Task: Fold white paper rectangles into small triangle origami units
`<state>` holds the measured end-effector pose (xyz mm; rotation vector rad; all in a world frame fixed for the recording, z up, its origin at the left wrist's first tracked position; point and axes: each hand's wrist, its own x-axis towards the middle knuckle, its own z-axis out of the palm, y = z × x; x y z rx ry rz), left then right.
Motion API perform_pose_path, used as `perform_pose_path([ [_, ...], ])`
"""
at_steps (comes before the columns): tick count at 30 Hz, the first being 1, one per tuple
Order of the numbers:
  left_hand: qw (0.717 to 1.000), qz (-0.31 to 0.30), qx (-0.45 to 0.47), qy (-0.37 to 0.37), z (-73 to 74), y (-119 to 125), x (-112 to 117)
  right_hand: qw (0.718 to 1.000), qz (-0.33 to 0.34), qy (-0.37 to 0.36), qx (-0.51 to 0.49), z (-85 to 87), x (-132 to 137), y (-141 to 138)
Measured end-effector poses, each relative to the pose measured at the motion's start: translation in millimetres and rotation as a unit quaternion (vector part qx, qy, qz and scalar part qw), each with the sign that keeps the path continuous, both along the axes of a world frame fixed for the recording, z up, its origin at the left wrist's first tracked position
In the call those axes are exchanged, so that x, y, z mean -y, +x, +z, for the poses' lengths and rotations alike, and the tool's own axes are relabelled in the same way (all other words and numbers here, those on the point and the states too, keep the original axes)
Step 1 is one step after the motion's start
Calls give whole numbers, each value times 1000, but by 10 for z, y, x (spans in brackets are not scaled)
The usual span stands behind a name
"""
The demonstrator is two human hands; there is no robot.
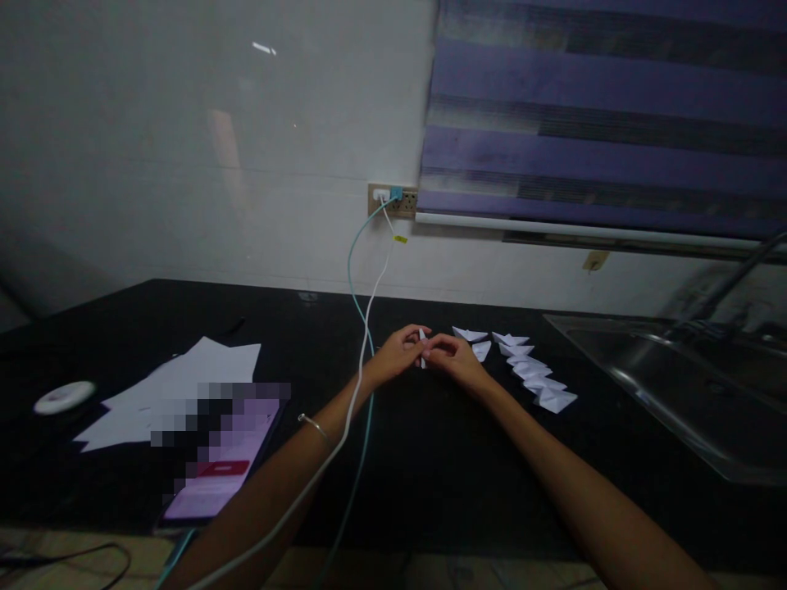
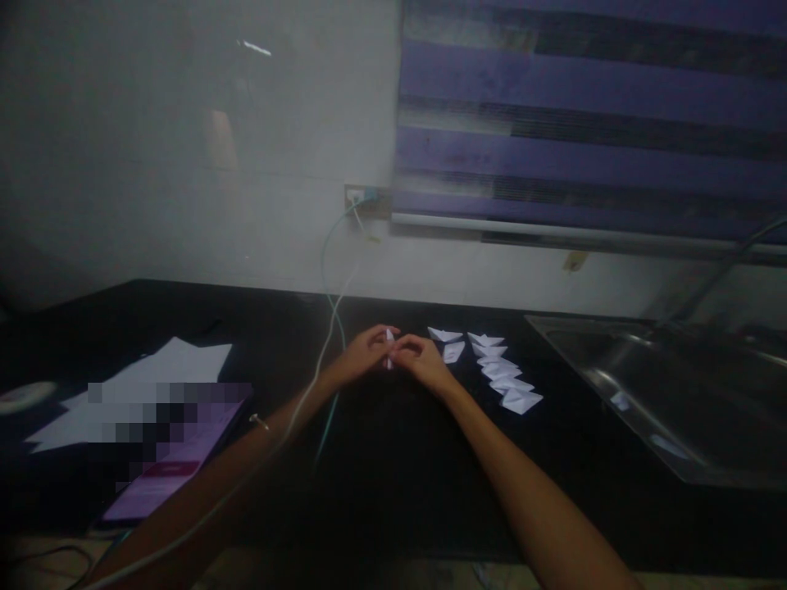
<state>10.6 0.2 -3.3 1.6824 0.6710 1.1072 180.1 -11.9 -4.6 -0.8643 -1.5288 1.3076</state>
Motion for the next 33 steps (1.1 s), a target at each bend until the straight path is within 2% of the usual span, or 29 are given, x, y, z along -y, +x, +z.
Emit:
perform_pose_path([
  [7, 1000, -17, 0, -20, -25, 8, -20, 998, 40, -6, -39, 39, 33, 4],
  [13, 1000, -11, -8, -12, -58, 12, -46, 998, 32, -24, -44, 32, 12, 15],
  [16, 994, 47, -78, 64, -11, -8, -5, 999, -25, 16, -20, -18, -57, 28],
  [18, 975, 110, -141, 135, 19, -22, 25, 995, -73, 60, 11, -50, -100, 32],
  [20, 959, 141, -184, 161, 29, -29, 45, 990, -97, 97, 37, -66, -121, 28],
  [23, 972, 103, -184, 103, 6, -24, 42, 984, -102, 131, 57, -52, -105, 14],
  [26, 989, 62, -133, 37, -32, -13, 9, 977, -114, 159, 88, -23, -65, 10],
  [29, 993, 69, -93, 23, -60, -9, -24, 959, -139, 203, 140, -14, -38, 21],
  [33, 990, 101, -92, 43, -57, -7, -20, 934, -166, 256, 183, -8, -15, 21],
])
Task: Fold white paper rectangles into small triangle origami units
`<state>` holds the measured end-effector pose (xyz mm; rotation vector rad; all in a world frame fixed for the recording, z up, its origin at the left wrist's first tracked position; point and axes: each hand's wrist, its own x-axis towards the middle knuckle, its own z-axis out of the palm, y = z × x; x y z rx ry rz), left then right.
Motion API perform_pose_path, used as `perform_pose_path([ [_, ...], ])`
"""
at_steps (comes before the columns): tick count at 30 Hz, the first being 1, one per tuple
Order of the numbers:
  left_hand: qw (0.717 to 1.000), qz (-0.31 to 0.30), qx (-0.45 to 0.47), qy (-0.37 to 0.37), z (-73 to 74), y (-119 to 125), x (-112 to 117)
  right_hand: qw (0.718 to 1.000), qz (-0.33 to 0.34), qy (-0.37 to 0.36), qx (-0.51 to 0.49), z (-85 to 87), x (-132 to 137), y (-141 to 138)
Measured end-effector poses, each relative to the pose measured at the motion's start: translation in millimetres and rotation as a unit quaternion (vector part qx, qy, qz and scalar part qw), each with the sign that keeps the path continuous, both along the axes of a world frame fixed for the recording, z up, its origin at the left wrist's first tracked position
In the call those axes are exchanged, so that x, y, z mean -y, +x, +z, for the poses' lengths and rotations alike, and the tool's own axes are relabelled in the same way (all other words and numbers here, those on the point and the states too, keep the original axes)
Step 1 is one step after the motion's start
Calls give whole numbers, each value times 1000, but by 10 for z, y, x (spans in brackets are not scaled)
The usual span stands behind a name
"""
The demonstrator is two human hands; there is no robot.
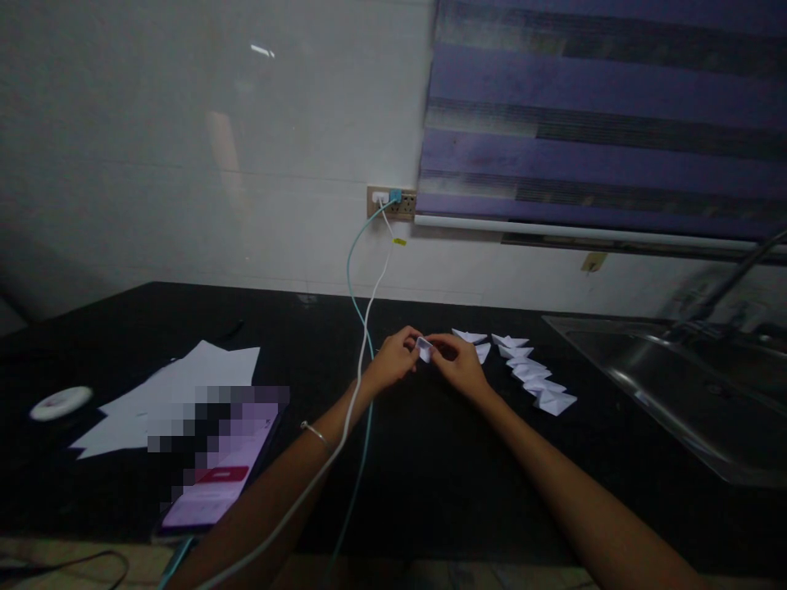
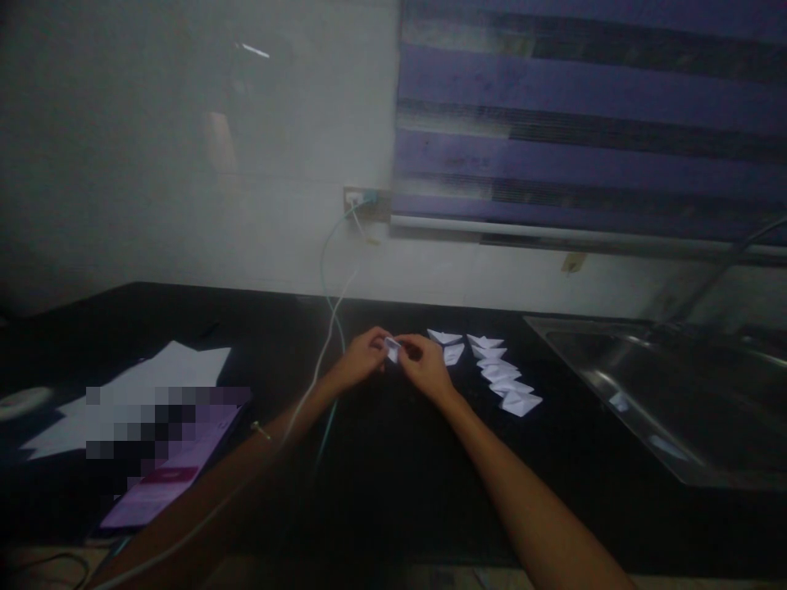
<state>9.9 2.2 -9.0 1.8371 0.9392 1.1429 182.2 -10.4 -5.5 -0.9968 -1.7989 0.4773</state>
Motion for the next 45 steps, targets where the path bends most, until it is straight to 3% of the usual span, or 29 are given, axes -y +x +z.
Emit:
perform_pose_path([
  [4, 999, 19, -24, 26, 59, 11, 62, 999, -16, 37, 6, 50, 44, -16],
  [6, 1000, -1, -15, 21, 85, 25, 88, 998, -16, 60, 10, 79, 68, -16],
  [9, 995, -63, 63, -51, 88, 48, 85, 997, -19, 78, 3, 106, 90, -10],
  [12, 972, -102, 140, -159, 62, 53, 43, 995, -28, 90, -23, 114, 101, -13],
  [16, 951, -153, 143, -229, 66, 24, 30, 994, -25, 105, -20, 119, 118, -36],
  [25, 949, -176, 130, -226, 99, 33, 55, 990, -29, 138, -30, 95, 105, -49],
  [33, 947, -181, 143, -225, 65, 52, 67, 991, -27, 114, -66, 108, 152, -95],
  [38, 958, -181, 104, -198, 58, 50, 29, 991, -16, 104, -85, 108, 133, -72],
  [45, 980, -141, 37, -134, 120, -24, 32, 985, 22, -50, -161, 98, 36, -12],
])
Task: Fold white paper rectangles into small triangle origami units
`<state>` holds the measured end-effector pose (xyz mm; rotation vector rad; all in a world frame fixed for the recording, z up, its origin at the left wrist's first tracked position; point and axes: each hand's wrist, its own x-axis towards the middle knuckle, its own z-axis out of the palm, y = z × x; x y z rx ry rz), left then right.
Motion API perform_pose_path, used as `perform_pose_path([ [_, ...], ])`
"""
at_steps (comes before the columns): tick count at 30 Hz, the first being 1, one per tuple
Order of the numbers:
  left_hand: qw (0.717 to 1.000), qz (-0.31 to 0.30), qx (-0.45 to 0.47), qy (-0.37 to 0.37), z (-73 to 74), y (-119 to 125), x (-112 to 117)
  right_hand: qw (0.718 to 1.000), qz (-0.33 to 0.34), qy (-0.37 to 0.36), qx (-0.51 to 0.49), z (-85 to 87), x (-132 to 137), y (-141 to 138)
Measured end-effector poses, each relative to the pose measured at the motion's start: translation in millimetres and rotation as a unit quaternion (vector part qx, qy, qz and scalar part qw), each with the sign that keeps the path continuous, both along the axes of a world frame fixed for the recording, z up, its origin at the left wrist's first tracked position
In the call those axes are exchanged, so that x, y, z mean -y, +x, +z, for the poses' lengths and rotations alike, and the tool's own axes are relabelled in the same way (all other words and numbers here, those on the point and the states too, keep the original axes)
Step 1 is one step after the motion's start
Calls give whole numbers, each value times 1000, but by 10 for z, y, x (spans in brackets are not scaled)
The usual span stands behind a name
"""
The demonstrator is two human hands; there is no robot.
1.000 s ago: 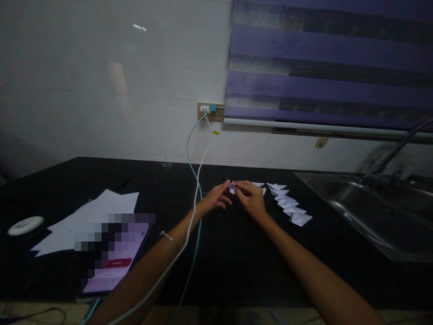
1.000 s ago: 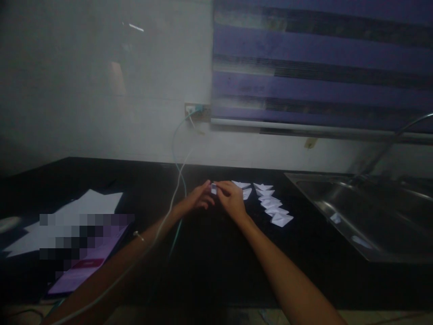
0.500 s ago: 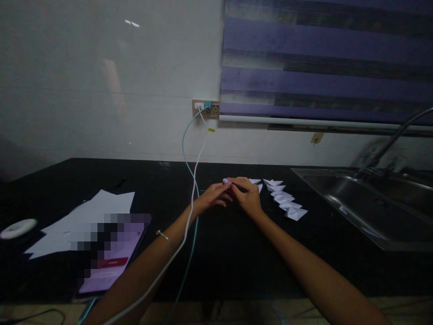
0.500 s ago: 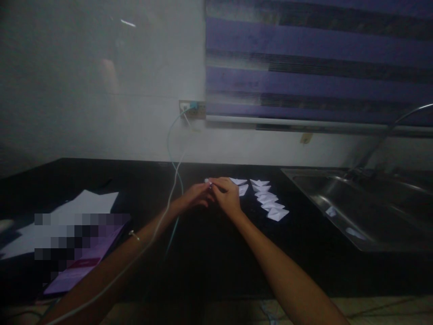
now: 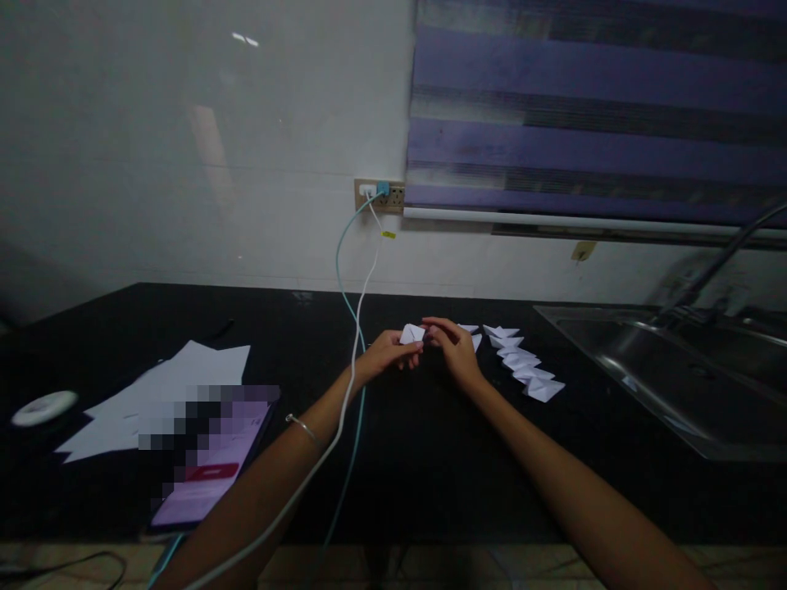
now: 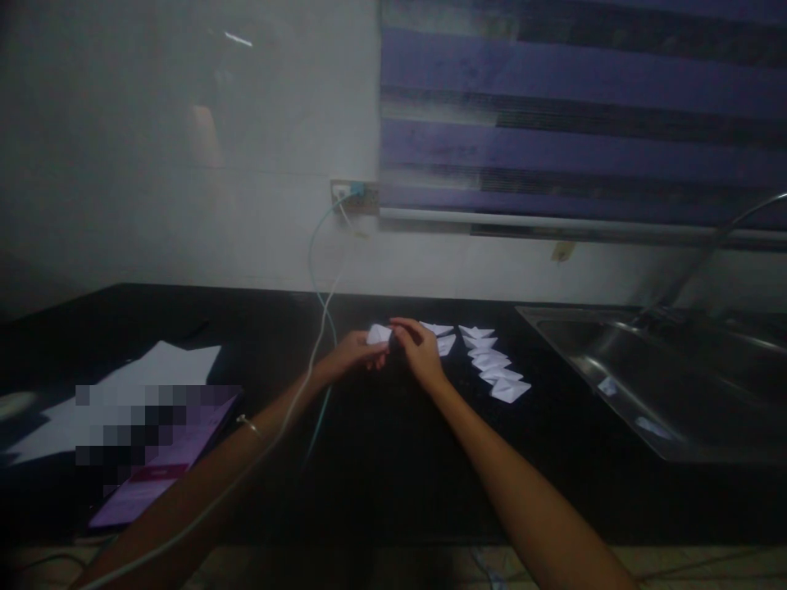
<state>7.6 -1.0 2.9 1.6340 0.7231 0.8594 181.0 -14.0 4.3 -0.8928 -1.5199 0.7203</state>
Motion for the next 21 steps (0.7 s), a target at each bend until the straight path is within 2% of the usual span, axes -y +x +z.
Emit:
perform_pose_path([
  [7, 994, -44, -89, 36, 33, -55, 36, 991, 109, -72, 37, -138, -70, -28],
  [16, 996, -48, -67, 30, -37, -2, 15, 995, 45, -92, -19, -32, -47, 22],
  [21, 991, 5, -76, 106, -39, 8, 46, 989, 56, -132, -38, -74, -68, 41],
])
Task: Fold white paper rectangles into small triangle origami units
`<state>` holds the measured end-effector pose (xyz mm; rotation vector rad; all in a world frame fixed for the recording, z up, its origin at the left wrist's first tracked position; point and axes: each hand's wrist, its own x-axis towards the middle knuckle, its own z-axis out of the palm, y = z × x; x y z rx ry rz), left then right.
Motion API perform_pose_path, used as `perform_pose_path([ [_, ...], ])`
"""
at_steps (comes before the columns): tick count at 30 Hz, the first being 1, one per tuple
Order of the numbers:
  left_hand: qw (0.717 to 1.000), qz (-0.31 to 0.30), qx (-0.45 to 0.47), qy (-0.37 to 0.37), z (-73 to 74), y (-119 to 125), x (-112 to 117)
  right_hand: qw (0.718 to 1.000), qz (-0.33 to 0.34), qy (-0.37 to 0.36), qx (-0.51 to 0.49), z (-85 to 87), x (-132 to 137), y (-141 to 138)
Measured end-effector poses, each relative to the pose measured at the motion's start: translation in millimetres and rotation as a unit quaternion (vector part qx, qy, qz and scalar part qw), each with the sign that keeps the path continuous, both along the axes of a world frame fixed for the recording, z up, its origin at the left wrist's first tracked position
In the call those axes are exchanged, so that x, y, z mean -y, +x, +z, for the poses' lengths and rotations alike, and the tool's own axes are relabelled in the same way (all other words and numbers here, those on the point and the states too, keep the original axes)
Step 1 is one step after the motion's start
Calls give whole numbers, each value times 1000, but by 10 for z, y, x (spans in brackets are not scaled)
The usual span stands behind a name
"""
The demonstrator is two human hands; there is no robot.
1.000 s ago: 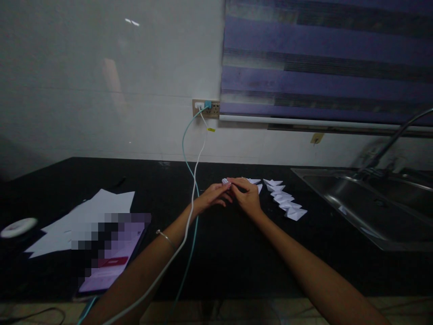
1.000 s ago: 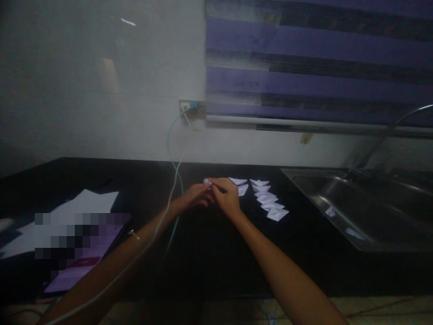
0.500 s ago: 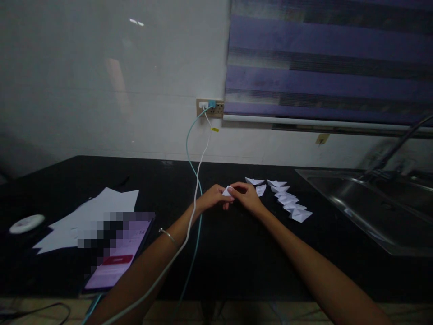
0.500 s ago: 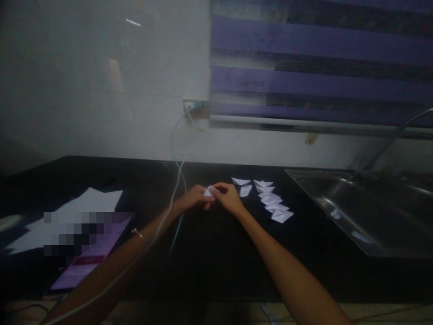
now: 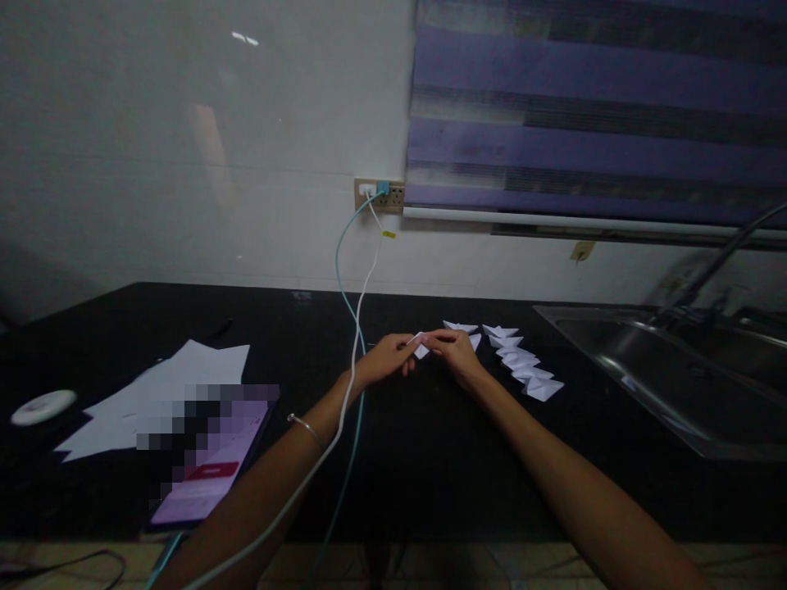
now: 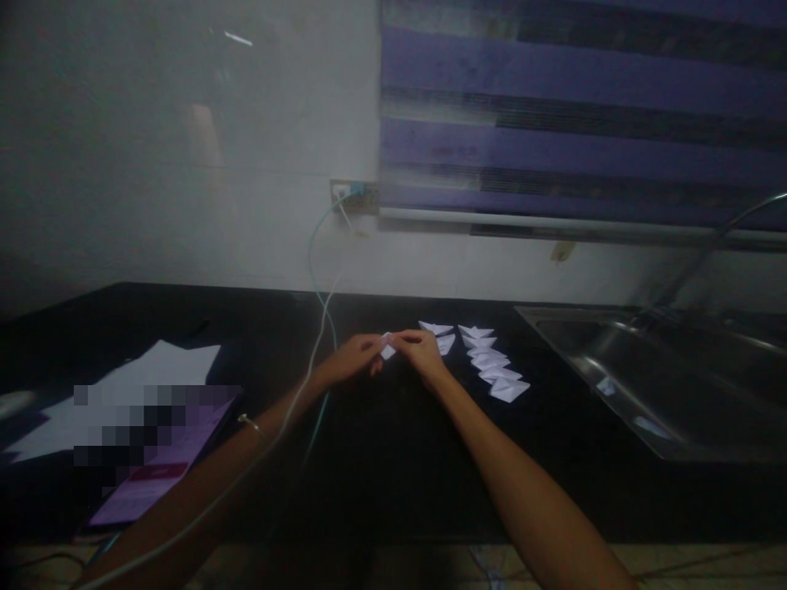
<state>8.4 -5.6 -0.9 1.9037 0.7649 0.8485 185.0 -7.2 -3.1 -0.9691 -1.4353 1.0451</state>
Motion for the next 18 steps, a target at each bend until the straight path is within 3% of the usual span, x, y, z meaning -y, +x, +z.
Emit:
perform_pose_path([
  [3, 999, 26, 19, 25, 25, -5, 18, 1000, 5, -6, -9, -10, -1, -11],
  [11, 997, 28, 61, -26, 7, 27, -23, 999, -16, 0, -30, 23, 17, -30],
  [18, 991, 76, 113, -17, 25, 30, -55, 989, -49, -38, -136, 67, 59, -80],
])
